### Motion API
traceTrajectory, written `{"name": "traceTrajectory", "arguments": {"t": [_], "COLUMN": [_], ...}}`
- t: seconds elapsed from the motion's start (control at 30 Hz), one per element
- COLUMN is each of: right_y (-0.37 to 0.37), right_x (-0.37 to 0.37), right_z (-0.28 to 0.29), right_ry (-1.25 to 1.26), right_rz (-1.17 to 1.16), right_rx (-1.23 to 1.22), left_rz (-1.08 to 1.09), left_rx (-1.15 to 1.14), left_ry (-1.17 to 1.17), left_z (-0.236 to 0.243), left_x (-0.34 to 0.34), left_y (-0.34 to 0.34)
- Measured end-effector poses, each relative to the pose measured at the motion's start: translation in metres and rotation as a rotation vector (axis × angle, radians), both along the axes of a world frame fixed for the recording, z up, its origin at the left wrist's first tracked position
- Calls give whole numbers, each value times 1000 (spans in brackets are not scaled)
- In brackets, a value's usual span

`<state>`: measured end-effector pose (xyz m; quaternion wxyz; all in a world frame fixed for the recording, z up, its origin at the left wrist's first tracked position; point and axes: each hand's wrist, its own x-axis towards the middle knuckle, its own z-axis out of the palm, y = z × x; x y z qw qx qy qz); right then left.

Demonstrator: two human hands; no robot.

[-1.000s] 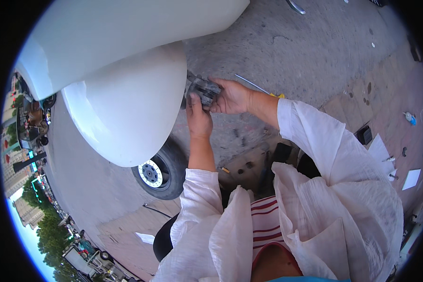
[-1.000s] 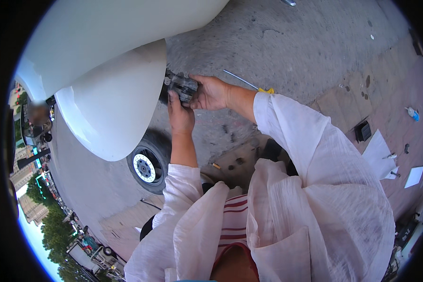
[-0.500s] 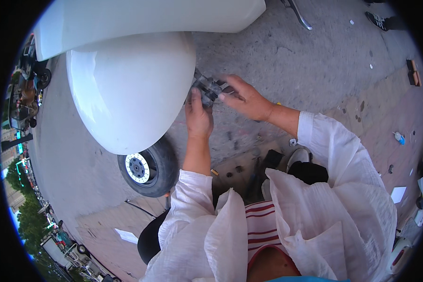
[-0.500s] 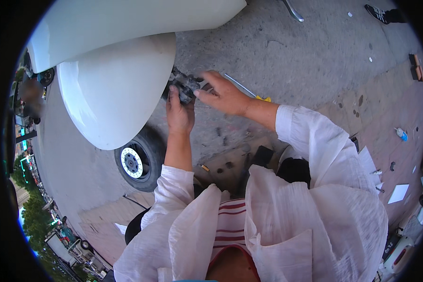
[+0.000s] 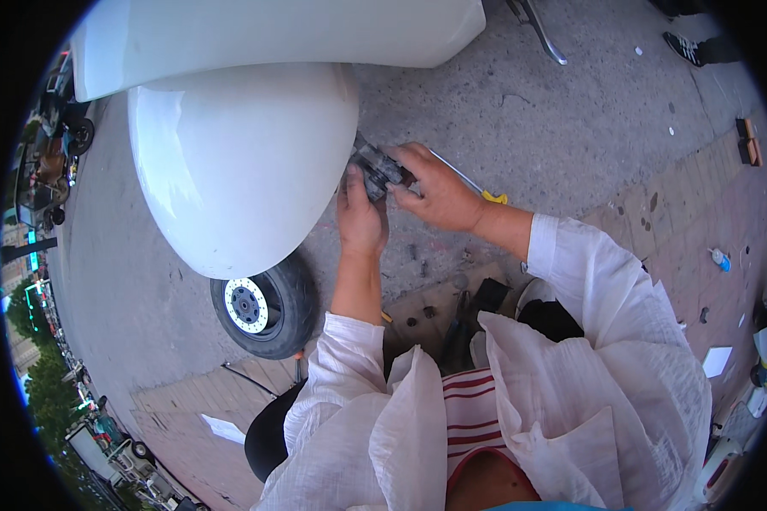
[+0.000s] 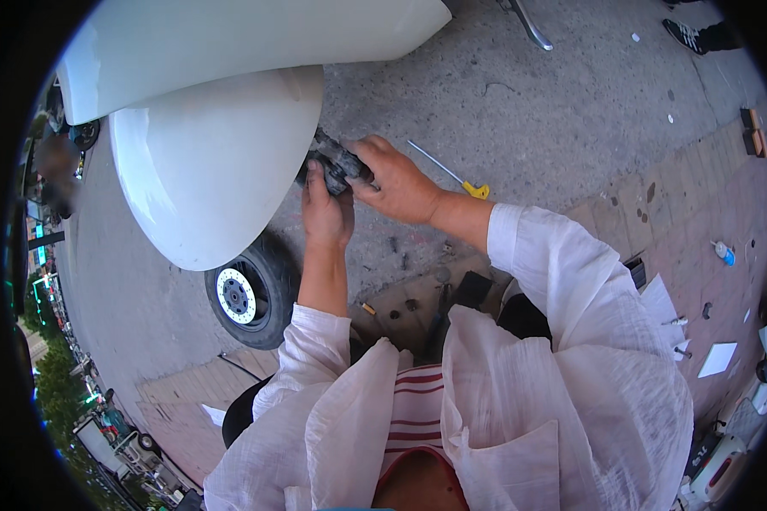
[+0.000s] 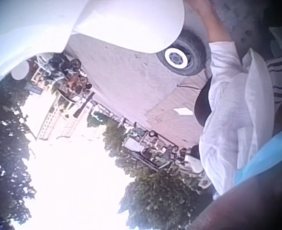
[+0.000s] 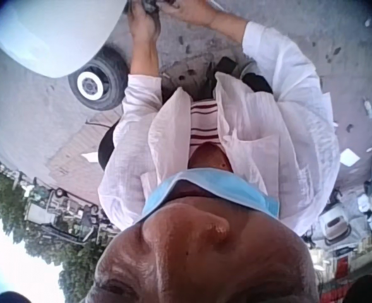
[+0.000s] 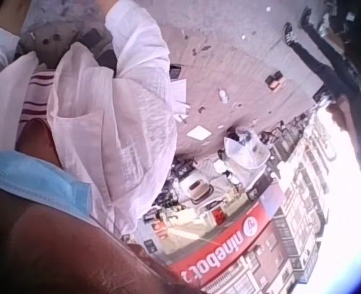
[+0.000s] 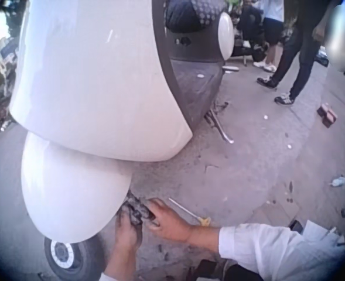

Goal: The person works on a small metal component near the front wheel of a white scooter, repeatedly inserting and removing a small pin or clip with their fingers. They rotate the part to access different sides and continue the same insertion/removal cycle throughout the clip.

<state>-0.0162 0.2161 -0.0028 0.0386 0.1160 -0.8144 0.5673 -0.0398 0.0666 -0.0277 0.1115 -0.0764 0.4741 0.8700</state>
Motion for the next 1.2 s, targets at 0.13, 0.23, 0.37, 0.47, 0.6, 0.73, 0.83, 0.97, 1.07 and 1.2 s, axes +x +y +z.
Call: {"name": "traceTrajectory", "arguments": {"t": [0.13,0.23,0.37,0.47,0.6,0.73,0.83,0.97,1.07,1.2], "right_y": [-4,-9,-9,-5,-1,-3,-5,-7,-5,-2], "right_x": [1,-1,0,4,3,2,3,3,3,4], "right_z": [-4,-10,-8,-3,4,-1,2,0,1,5], "right_ry": [51,73,54,54,-73,8,-24,-27,-25,6], "right_rz": [-28,-78,-88,-42,53,-25,-44,-59,-31,32], "right_rx": [-8,-30,-20,0,-22,6,2,-6,-7,-34], "left_rz": [11,29,22,38,22,-74,-73,-141,-191,-130], "left_rx": [26,13,8,-21,22,25,-25,-55,-38,-312], "left_ry": [-12,-1,12,17,-8,-33,3,109,140,204], "left_z": [4,2,0,0,0,-1,4,5,2,-1], "left_x": [2,1,-1,-2,-1,0,5,8,9,13], "left_y": [4,8,4,2,-3,-4,-1,-5,-11,-15]}}
